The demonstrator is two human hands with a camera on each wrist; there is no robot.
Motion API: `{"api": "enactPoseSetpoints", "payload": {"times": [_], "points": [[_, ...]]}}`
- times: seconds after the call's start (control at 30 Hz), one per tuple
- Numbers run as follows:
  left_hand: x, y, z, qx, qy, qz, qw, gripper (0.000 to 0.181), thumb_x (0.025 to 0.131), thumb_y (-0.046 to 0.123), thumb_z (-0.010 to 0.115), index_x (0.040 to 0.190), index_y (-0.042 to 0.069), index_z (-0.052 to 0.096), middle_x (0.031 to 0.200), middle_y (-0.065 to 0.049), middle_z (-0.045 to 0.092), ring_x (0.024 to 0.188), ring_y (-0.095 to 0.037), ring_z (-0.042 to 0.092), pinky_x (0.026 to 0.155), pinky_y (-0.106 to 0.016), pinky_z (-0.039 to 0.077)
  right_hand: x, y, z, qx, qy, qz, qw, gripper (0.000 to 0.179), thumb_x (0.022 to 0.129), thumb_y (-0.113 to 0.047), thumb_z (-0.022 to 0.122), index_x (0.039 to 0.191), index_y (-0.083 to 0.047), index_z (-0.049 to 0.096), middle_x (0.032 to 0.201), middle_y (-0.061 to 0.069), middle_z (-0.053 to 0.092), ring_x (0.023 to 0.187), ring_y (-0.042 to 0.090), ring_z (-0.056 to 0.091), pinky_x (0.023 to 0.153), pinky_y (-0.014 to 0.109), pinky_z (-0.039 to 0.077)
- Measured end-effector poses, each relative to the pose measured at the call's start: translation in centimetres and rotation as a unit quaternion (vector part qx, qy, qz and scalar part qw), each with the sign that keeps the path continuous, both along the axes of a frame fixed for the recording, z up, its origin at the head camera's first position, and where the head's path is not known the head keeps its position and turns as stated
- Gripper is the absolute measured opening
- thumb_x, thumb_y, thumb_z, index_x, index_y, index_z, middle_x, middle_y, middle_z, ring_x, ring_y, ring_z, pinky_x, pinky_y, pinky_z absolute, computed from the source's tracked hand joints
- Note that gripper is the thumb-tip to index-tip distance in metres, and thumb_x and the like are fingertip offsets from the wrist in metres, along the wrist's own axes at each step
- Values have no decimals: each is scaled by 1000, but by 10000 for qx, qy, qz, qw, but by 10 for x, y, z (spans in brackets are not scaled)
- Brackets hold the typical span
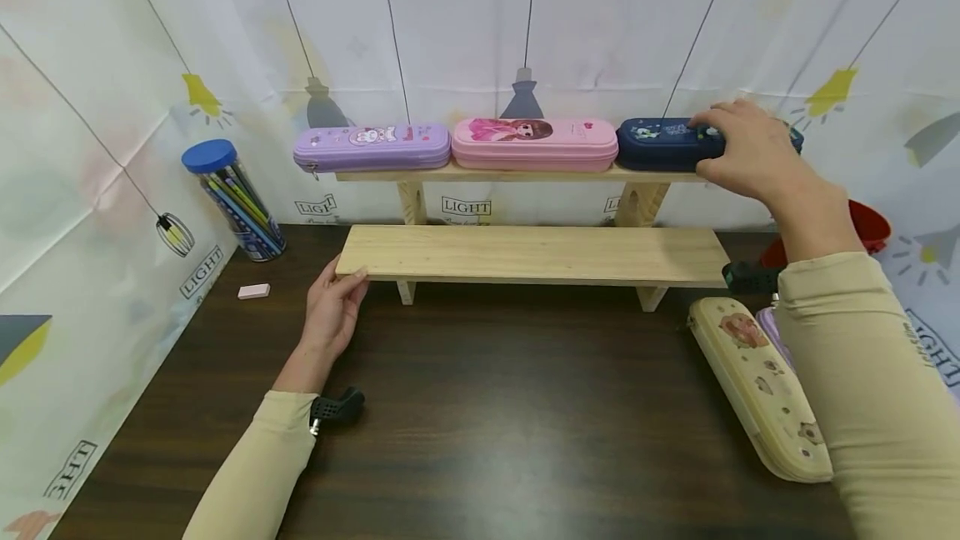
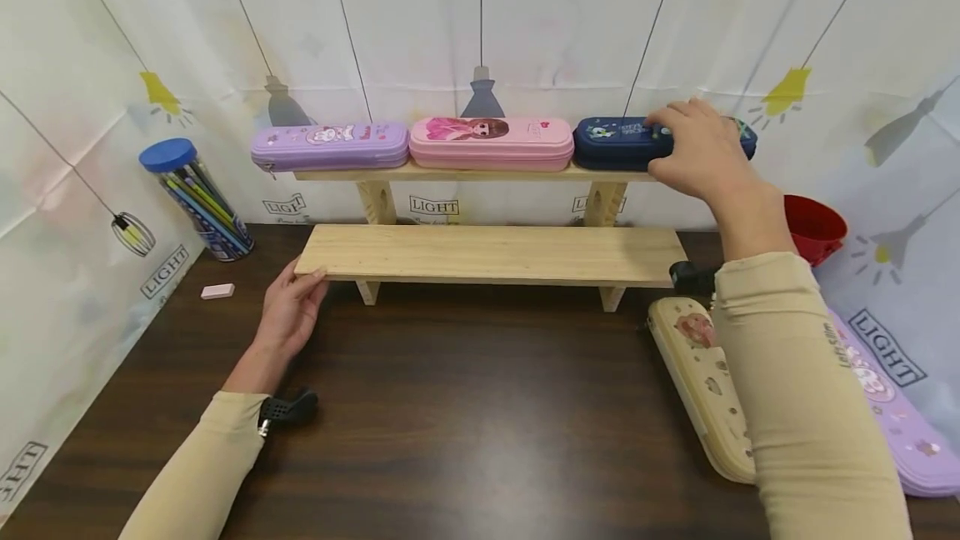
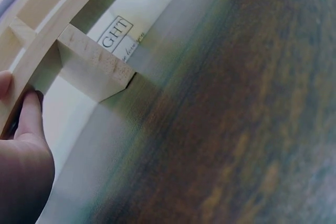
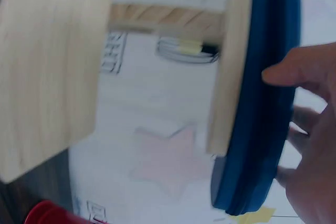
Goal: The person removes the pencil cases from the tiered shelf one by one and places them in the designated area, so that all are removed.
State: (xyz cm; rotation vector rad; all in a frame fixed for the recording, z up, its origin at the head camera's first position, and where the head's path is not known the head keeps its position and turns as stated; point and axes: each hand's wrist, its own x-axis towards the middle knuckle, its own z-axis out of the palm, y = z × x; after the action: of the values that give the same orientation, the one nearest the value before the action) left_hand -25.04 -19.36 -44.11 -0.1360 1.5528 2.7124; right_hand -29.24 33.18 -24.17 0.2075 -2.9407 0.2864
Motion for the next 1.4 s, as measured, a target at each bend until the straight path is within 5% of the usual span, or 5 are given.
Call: {"api": "enactPoseSetpoints", "payload": {"times": [0.4, 0.67, 0.97, 1.17, 1.4], "points": [[1, 5, -3, 31, -86, -11, 10000, 67, 99, -3, 54, 158, 13, 25, 160, -11, 31, 141, -19, 44, 103, -17, 51, 3, 10, -7, 35, -125, -14, 9999, 59, 87, -15, 56, 142, -2, 38, 147, 34, 37, 130, 52, 34, 109, 73, 17], [1, 0, -1, -37, 43, -95, 9999, 70, 98, -2, 56, 158, 13, 24, 161, -12, 28, 144, -22, 41, 107, -19, 48, 23, 4, 1, 106, -367, -326, 9987, 64, 88, -31, 61, 143, -7, 38, 136, 34, 35, 104, 51, 43, 84, 70, 45], [2, -4, -1, -78, 41, -44, 10000, 71, 97, 0, 59, 158, 13, 25, 161, -13, 28, 135, -14, 51, 104, -17, 50, 35, 2, -5, 97, -168, -326, 9993, 69, 88, -38, 66, 142, -6, 39, 125, 37, 53, 103, 50, 49, 81, 65, 46], [2, -2, -1, -3, 46, -28, 10000, 70, 97, -1, 58, 158, 13, 25, 161, -12, 28, 137, -16, 50, 105, -17, 49, 44, -1, -15, -274, -128, -366, 9989, 70, 86, -31, 71, 141, -2, 38, 131, 36, 48, 110, 49, 46, 93, 71, 44], [1, 0, -1, -83, 50, -24, 10000, 70, 98, 0, 58, 158, 13, 25, 160, -13, 29, 139, -18, 48, 106, -19, 49, 57, 0, -26, -493, -48, -432, 9978, 73, 86, -33, 72, 139, 2, 36, 132, 35, 45, 113, 49, 42, 92, 72, 43]]}}
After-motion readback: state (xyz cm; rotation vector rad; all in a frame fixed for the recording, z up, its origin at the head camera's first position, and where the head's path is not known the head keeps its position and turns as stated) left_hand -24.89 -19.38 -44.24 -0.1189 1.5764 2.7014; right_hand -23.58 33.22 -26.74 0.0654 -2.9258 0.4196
